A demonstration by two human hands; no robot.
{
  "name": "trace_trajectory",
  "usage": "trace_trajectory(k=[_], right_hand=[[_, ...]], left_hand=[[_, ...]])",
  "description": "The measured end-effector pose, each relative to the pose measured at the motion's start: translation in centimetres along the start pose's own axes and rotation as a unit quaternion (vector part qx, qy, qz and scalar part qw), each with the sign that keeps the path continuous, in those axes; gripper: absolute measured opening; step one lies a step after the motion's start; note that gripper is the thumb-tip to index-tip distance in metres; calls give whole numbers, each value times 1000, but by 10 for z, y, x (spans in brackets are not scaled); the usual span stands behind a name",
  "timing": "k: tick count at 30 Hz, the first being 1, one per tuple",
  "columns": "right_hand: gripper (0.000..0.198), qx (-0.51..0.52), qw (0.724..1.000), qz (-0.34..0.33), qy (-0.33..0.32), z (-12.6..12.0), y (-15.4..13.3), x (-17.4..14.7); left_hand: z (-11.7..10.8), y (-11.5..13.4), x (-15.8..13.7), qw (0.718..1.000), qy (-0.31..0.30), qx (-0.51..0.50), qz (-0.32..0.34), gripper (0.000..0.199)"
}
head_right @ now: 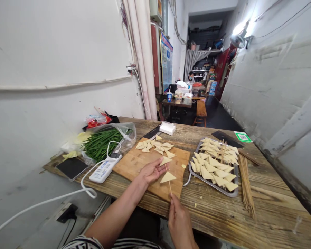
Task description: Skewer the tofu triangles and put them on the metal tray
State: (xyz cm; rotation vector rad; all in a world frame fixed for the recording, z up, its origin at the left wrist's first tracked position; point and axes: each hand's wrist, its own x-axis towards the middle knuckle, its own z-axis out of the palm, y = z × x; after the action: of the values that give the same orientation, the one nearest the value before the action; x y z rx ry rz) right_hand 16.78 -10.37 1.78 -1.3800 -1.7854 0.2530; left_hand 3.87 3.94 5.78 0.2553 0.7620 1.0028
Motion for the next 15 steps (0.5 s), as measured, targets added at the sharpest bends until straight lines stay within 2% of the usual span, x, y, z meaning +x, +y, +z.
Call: trace_trajectory(k=[15], right_hand=[[46, -32, 999, 10, -6, 4, 5, 10]], left_hand=[[8, -13, -4, 999, 23, 22, -10, 11]])
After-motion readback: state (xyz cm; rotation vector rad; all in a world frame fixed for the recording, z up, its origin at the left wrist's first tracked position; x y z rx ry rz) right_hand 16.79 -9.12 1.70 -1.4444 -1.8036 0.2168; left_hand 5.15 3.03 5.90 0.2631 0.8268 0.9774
